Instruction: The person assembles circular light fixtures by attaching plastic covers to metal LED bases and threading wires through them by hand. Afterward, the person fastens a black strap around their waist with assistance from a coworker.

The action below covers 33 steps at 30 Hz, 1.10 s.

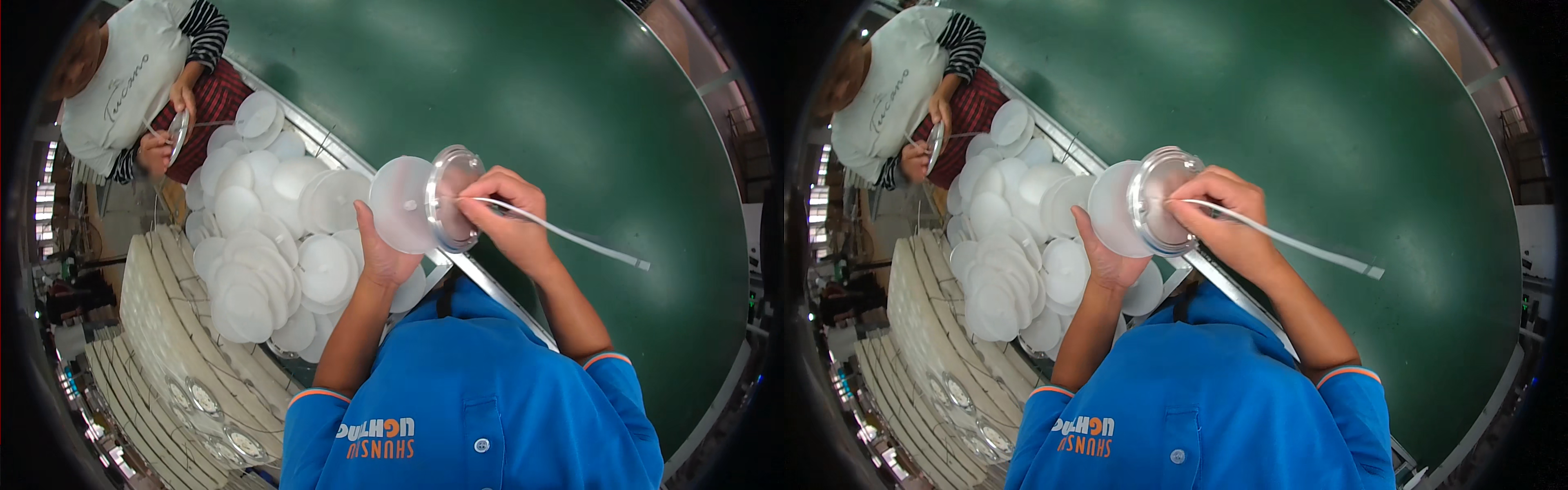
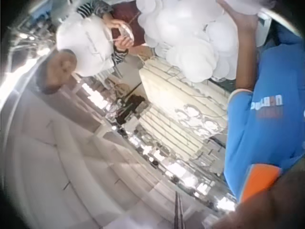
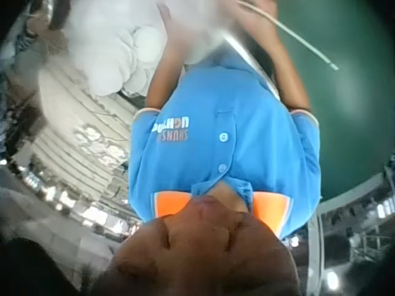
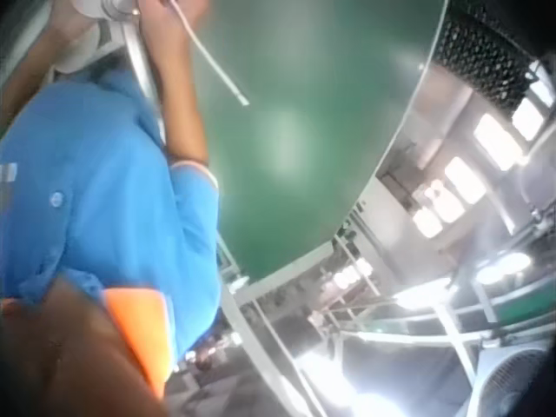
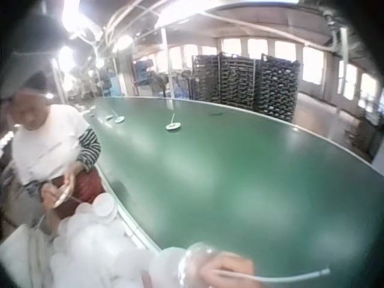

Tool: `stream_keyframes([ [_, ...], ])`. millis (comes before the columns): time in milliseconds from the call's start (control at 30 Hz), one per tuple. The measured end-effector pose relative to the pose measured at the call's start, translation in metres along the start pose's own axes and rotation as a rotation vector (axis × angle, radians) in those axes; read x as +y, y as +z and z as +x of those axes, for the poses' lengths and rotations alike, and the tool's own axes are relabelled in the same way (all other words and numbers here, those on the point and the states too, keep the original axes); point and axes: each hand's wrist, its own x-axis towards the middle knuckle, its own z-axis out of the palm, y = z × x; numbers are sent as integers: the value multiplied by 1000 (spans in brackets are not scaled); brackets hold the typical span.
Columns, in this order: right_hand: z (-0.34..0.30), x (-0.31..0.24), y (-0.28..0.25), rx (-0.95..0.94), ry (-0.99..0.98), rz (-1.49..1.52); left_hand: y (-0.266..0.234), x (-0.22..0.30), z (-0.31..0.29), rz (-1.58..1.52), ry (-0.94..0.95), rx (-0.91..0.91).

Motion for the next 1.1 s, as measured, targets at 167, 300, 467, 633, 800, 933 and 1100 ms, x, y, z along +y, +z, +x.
stream_keyframes([
  [167, -2, -8, 48, -245, -281, -183, 0, 5, -34, 160, 74, 8],
  [300, -4, -9, 61, -364, -450, -149, -1, 14, -49, 101, 137, -32],
  [467, -2, -17, 64, -530, -568, -138, -2, 23, -69, 139, 94, -139],
  [633, 2, -30, 63, -703, -578, -165, -4, 26, -72, 168, 72, -201],
  [800, 4, -36, 65, -784, -628, -244, -5, 28, -77, 126, 72, -225],
  [933, 4, -31, 70, -750, -642, -251, -5, 26, -75, 107, 108, -130],
  [1100, 7, -36, 70, -821, -674, -268, -6, 30, -78, 23, 49, -186],
])
